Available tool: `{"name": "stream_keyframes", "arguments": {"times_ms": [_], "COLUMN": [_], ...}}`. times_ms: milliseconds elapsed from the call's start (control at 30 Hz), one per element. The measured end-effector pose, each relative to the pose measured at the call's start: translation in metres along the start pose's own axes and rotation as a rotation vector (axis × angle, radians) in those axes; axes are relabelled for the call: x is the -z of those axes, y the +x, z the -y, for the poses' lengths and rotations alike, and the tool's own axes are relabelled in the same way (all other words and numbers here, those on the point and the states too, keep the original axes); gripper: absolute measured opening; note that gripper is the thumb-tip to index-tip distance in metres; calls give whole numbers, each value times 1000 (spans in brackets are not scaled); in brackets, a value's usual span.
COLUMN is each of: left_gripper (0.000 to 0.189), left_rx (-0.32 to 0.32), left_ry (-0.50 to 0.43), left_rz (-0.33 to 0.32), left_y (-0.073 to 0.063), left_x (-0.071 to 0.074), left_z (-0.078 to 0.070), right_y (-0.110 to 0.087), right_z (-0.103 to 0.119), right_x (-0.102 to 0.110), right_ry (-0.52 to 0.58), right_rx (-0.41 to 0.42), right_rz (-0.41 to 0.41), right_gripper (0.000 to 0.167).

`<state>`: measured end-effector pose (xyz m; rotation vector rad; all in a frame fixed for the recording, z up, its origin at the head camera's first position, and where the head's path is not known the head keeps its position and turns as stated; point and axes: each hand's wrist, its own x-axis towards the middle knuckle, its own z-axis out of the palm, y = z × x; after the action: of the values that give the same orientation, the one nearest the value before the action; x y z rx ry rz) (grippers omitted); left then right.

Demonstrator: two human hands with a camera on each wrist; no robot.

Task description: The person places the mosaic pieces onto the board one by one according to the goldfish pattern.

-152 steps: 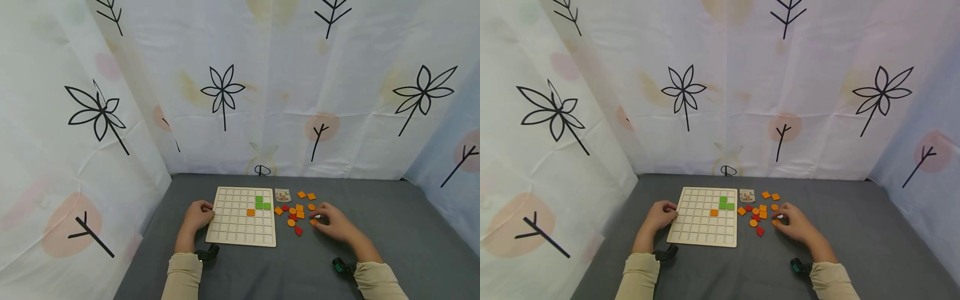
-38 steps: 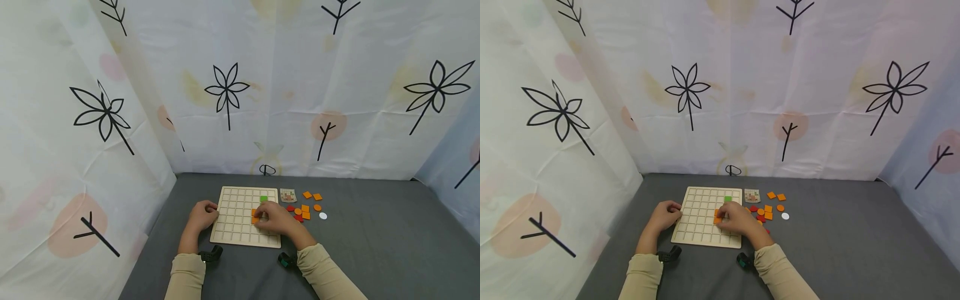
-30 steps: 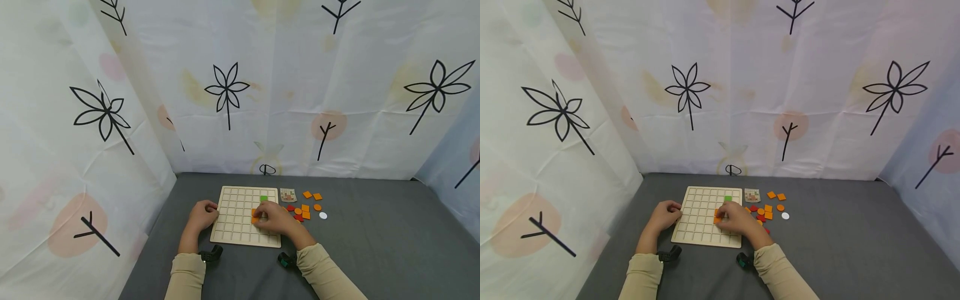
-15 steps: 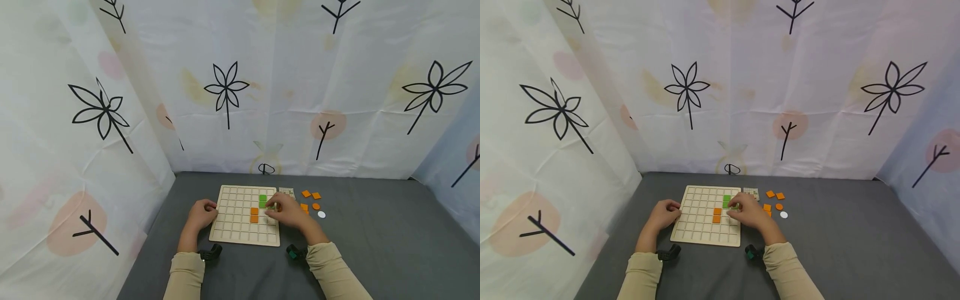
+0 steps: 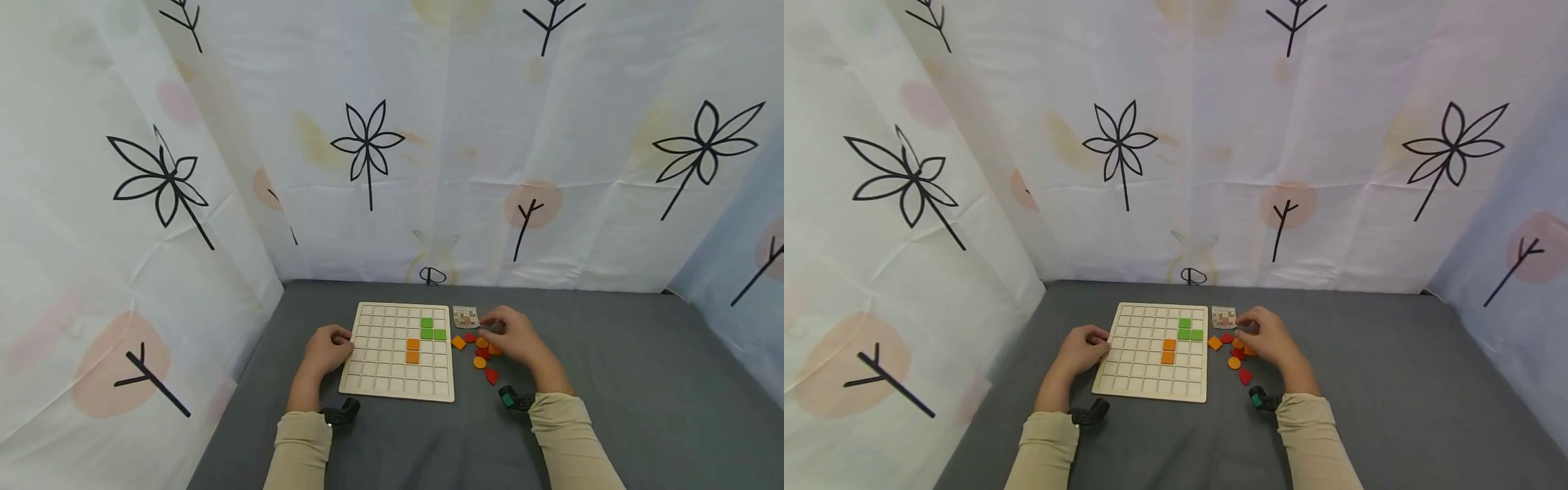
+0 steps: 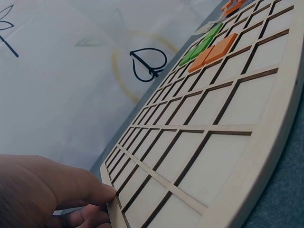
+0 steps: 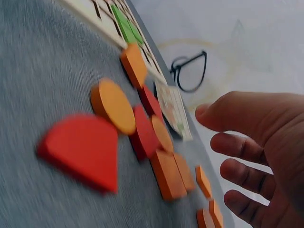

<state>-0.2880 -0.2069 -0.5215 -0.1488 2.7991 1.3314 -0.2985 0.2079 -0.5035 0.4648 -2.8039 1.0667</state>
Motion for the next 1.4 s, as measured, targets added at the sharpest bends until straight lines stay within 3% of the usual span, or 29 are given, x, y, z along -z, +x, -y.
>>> {"name": "stream_keyframes", "arguments": {"times_ms": [533,1400], "left_gripper": [21,21], "left_rx": [5,17], "left_ry": [14,18], "left_rz": [-13,-11], "left_y": [1,2], "left_x": [-1,-1], "left_z": [0,0], "right_y": [-5,-7], "right_z": [-17,-18], "right_x": [1,4], "right_ry": [-24,-38], "right_rx": [-34,-39], "right_rz": [25,2], "right_gripper": [20,16]}}
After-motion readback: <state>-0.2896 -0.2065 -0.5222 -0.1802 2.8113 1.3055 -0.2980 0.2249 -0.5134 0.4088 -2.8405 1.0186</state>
